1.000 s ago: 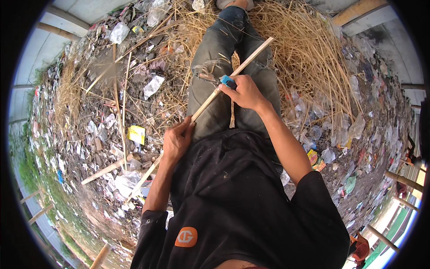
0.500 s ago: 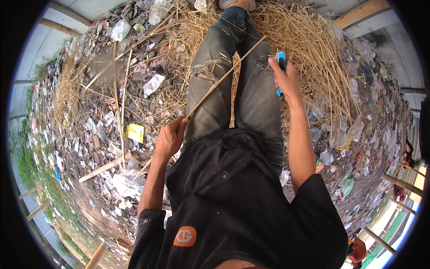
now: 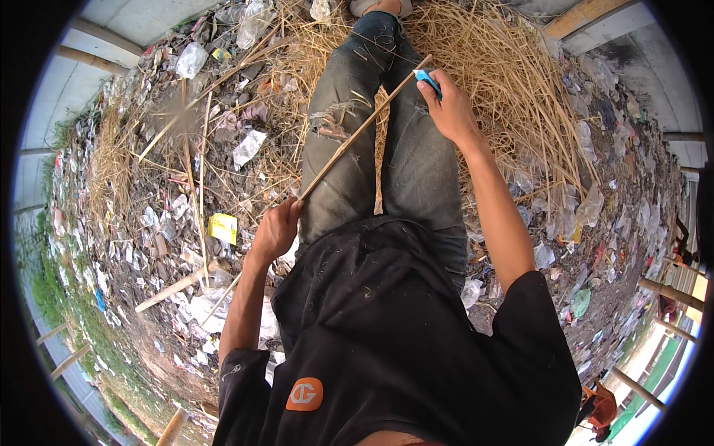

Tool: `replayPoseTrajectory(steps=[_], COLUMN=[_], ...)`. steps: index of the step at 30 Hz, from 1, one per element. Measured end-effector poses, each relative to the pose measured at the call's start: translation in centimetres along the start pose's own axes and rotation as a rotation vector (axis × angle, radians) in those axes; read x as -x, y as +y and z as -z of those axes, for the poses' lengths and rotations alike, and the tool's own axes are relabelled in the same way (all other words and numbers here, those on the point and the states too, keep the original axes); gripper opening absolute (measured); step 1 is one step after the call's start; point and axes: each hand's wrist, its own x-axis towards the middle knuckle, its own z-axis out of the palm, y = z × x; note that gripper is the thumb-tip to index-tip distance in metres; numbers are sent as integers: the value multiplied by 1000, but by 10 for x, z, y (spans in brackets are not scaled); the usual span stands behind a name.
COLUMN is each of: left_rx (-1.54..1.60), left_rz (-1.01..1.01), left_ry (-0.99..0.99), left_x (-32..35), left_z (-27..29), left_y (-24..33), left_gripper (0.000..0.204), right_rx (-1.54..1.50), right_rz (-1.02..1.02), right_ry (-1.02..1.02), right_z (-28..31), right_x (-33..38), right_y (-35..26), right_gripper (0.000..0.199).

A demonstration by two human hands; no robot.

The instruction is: The person sits on a pile of straw and debris, using a utility knife to shave and smooth a long, thin wooden stick. They hold the stick with their left hand and scrape along its length with the knife in their right hand, occasionally rotating the stick to work on different sides.

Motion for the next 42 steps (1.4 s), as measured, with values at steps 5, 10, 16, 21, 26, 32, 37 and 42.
replayPoseTrajectory(steps=[5,10,16,21,26,32,37,42], left_rx=[40,42,18,-47,-86,-135,-141,-127], left_rz=[14,28,-20,-42,-48,-26,-32,6], left_ry=[-29,-73,-4,44,73,46,88,71], left_x=[-3,-5,-6,-6,-1,-5,1,-2], left_z=[2,4,-2,-11,-11,-16,-16,-19], left_y=[-3,-8,-13,-17,-13,-19,-11,-11], left_gripper=[41,44,39,32,30,32,34,34], right_rx=[-52,-24,-45,-29,-70,-151,-102,-154], right_rz=[194,109,40,162,114,144,112,89], right_ry=[121,86,99,-13,113,-138,64,115], right_z=[-2,13,18,-10,-5,-39,-27,-41], right_x=[-11,-13,-19,13,8,49,25,23], right_y=[1,3,11,-14,-10,-42,-27,-29], right_gripper=[30,28,24,23,23,21,20,18])
